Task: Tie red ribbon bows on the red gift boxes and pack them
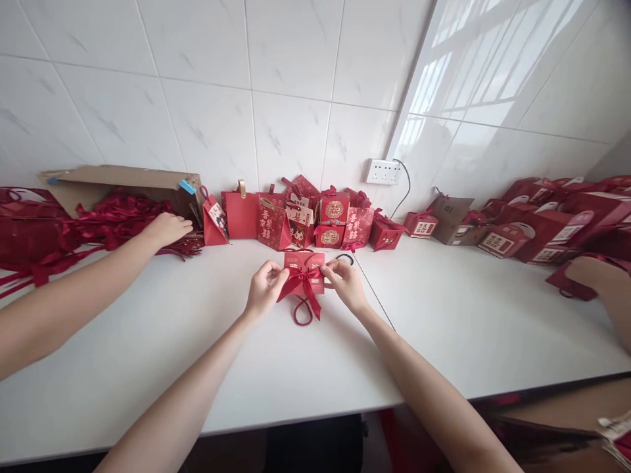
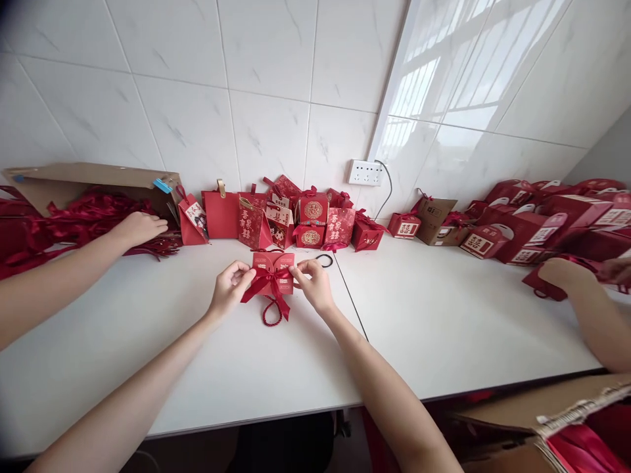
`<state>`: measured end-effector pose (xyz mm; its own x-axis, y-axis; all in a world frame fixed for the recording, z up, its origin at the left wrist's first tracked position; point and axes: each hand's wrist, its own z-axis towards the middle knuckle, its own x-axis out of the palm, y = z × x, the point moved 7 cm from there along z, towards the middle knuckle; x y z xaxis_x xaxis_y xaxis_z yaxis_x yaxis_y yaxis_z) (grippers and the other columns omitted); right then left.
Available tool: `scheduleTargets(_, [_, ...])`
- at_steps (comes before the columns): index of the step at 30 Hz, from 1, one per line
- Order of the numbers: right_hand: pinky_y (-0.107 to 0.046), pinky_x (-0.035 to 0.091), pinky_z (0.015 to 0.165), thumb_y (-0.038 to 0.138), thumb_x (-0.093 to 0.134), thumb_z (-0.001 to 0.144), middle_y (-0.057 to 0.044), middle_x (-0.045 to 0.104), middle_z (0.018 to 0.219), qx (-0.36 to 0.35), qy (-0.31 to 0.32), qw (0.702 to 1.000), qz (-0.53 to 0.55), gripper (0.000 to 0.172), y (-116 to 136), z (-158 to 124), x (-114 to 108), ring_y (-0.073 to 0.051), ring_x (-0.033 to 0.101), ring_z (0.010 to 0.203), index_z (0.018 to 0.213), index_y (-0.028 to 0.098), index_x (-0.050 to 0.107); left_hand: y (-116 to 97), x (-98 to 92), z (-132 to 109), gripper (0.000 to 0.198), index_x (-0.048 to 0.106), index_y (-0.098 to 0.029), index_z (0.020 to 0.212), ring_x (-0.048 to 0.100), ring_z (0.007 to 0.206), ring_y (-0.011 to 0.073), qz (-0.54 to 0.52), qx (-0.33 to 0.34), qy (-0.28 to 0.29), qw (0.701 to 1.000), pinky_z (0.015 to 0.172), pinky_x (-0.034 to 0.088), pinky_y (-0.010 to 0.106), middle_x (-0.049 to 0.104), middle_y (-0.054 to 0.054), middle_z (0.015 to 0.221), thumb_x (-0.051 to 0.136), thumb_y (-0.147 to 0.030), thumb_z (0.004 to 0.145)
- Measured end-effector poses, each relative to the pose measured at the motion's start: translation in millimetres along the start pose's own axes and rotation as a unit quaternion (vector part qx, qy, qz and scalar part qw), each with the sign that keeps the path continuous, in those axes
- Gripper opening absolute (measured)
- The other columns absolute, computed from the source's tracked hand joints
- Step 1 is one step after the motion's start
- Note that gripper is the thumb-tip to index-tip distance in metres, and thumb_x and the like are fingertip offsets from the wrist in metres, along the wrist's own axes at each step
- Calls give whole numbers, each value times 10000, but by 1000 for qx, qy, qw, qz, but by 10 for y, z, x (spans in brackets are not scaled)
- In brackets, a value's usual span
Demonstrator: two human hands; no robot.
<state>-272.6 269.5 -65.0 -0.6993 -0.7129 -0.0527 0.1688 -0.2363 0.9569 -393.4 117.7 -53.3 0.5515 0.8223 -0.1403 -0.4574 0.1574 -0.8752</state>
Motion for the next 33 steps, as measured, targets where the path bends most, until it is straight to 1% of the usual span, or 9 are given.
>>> scheduleTargets(5, [-272,592,541,552,658,659,-41,534,872,6,4,1000,10,414,74,-21,17,-168,578,811,644,168,504,20,-9,22,179,459,-197,726,512,632,121,-38,23,13,999,617,432,244,489,-19,680,586,-322,709])
scheduleTargets(11, [-267,598,522,571,671,638,-45,555,894,0,28,1000,5,440,87,-37,65,-177,591,833,658,165,505,154,46,114,549,414,-237,1174,411,1231,261,-67,39,42,996,943,420,369,417,99,1295,608,-357,675])
scheduleTargets(16, [-311,600,534,573,617,700,-38,552,847,-9,21,1000,-21,416,75,-37,49,-167,599,760,688,173,501,125,185,67,622,312,-246,1209,564,1054,234,-120,4,102,988,913,445,390,479,106,1248,642,-382,699])
scheduleTargets(18, [-359,598,599,525,567,773,-60,539,904,-94,-26,991,-88,345,200,-77,-9,-189,597,817,767,184,510,101,199,40,633,302,-246,1186,577,1022,226,-104,-9,93,990,904,446,394,464,114,1261,664,-379,684])
scheduleTargets(21, [-431,548,782,407,574,817,-113,504,1054,-326,-48,913,-242,234,520,-307,92,-235,544,995,902,193,534,71,188,25,640,305,-237,1137,557,1042,225,-69,-16,62,996,934,416,400,485,103,1205,693,-371,647])
scheduleTargets(23, [-426,501,856,347,586,827,-118,518,1069,-456,31,830,-319,182,612,-521,338,-238,517,1041,923,196,553,61,186,32,643,301,-236,1100,548,1044,228,-63,-22,52,996,927,413,401,515,84,1135,709,-365,621])
scheduleTargets(26, [-381,472,859,265,537,871,-101,562,1016,-550,110,730,-390,124,564,-743,629,-218,516,1007,959,187,578,61,166,58,641,311,-239,1067,544,1027,225,-74,-47,39,995,906,414,391,511,69,1109,722,-348,587])
scheduleTargets(29, [-342,460,821,143,485,883,-99,574,1002,-565,78,696,-436,200,497,-775,735,-209,508,991,1054,177,583,54,152,77,585,373,-229,1034,542,1000,213,-81,-75,49,993,912,394,372,522,43,1056,720,-330,574])
scheduleTargets(33, [-327,439,813,92,490,869,-105,575,1019,-564,32,695,-446,256,484,-767,748,-215,493,1028,1087,179,590,64,164,57,462,409,-214,928,553,897,194,-100,-122,79,984,844,425,356,542,3,901,711,-310,592])
